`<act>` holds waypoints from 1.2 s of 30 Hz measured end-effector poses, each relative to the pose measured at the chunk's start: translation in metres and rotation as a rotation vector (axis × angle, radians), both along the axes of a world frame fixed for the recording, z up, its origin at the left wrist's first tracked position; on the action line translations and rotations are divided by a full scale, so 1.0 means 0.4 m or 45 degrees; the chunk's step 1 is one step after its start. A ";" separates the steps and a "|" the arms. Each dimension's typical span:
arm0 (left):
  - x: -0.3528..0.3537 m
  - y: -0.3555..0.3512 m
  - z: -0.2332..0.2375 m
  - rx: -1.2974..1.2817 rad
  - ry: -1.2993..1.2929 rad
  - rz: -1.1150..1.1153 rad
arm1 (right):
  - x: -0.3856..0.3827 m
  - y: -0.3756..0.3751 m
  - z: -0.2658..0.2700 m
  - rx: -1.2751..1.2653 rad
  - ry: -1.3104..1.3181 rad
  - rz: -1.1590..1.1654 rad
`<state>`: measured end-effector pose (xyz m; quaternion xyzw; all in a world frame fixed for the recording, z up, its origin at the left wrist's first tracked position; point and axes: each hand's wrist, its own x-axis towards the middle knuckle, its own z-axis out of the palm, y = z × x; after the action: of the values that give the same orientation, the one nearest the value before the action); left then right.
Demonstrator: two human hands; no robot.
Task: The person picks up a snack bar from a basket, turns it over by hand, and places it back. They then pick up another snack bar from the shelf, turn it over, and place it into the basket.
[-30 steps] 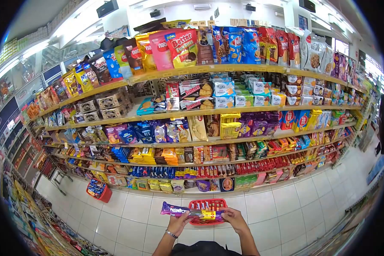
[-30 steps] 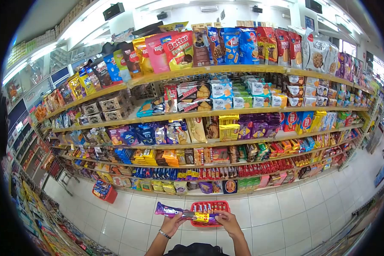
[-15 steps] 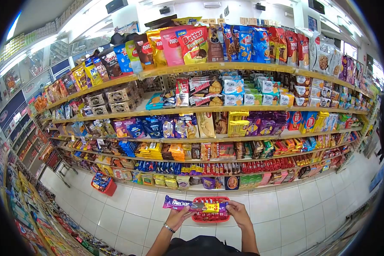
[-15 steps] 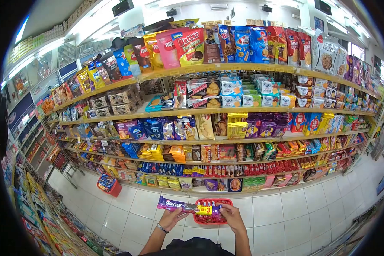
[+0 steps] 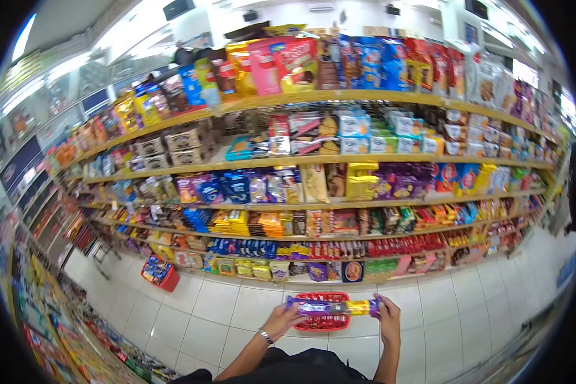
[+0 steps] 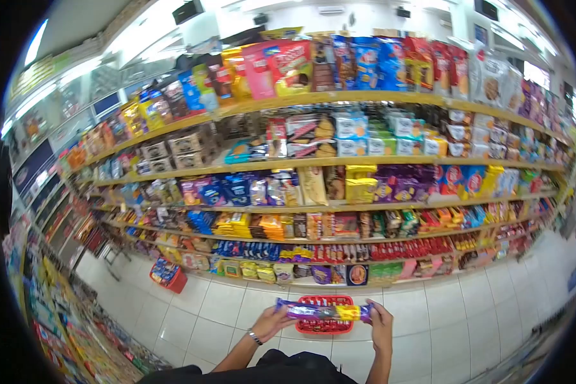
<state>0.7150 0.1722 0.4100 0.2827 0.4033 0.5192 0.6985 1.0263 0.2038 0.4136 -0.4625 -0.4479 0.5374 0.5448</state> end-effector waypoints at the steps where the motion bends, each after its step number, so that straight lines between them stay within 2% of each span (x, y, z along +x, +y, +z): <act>1: 0.011 0.001 -0.006 -0.052 0.033 -0.068 | 0.015 -0.008 -0.014 -0.022 -0.034 -0.070; 3: 0.028 0.010 -0.039 -0.026 0.154 -0.249 | 0.039 -0.034 -0.030 -0.109 0.030 -0.133; 4: 0.039 0.015 -0.047 -0.020 0.137 -0.196 | 0.047 -0.047 -0.036 -0.101 0.011 -0.081; 6: 0.057 0.026 -0.047 -0.006 0.215 -0.412 | 0.072 -0.072 -0.037 -0.239 0.115 -0.220; 7: 0.060 0.024 -0.002 -0.006 0.195 -0.396 | 0.079 -0.080 -0.027 -0.240 0.094 -0.205; 9: 0.068 0.023 0.074 0.098 0.468 -0.635 | 0.090 -0.103 -0.014 -0.267 0.108 -0.274; 13: 0.070 0.027 -0.005 0.301 0.537 -0.742 | 0.122 -0.107 -0.017 -0.229 0.104 -0.309; 15: 0.064 0.010 -0.016 0.299 0.480 -0.754 | 0.115 -0.101 0.005 -0.184 0.076 -0.317; 17: 0.034 0.003 0.001 0.156 0.423 -0.913 | 0.089 -0.095 0.021 -0.177 0.046 -0.320; 18: 0.018 0.003 0.033 0.286 0.705 -0.955 | 0.071 -0.090 0.028 -0.178 0.019 -0.309; 22: -0.072 0.009 0.025 0.145 0.535 -1.052 | 0.006 -0.080 -0.021 -0.118 -0.052 -0.219; 23: -0.095 0.013 0.008 0.154 0.519 -1.045 | -0.015 -0.076 -0.033 -0.146 -0.067 -0.218; 25: -0.138 0.007 -0.012 0.344 0.453 -0.797 | -0.078 -0.069 -0.041 -0.184 -0.060 -0.280; 26: -0.168 0.017 -0.022 0.370 0.579 -0.728 | -0.111 -0.067 -0.045 -0.198 -0.079 -0.294; 27: -0.199 0.026 -0.033 0.244 0.517 -0.678 | -0.151 -0.061 -0.040 -0.203 0.003 -0.347; 29: -0.289 0.056 -0.013 0.175 0.376 -0.685 | -0.237 -0.042 -0.032 -0.224 0.065 -0.429; 30: -0.346 0.098 -0.060 0.183 0.592 -0.757 | -0.290 -0.028 -0.023 -0.141 0.115 -0.430; 32: -0.446 0.124 -0.048 0.348 0.257 -0.556 | -0.422 -0.005 0.029 -0.084 0.162 -0.425; 33: -0.516 0.140 -0.021 0.185 0.311 -0.587 | -0.499 -0.001 0.073 -0.037 0.170 -0.418; 36: -0.697 0.186 0.007 0.157 0.194 -0.373 | -0.696 0.034 0.169 0.117 0.078 -0.382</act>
<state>0.4363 0.2466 0.4130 0.4192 0.3771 0.4125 0.7155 0.7479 0.2175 0.4811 -0.4822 -0.3810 0.4428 0.6528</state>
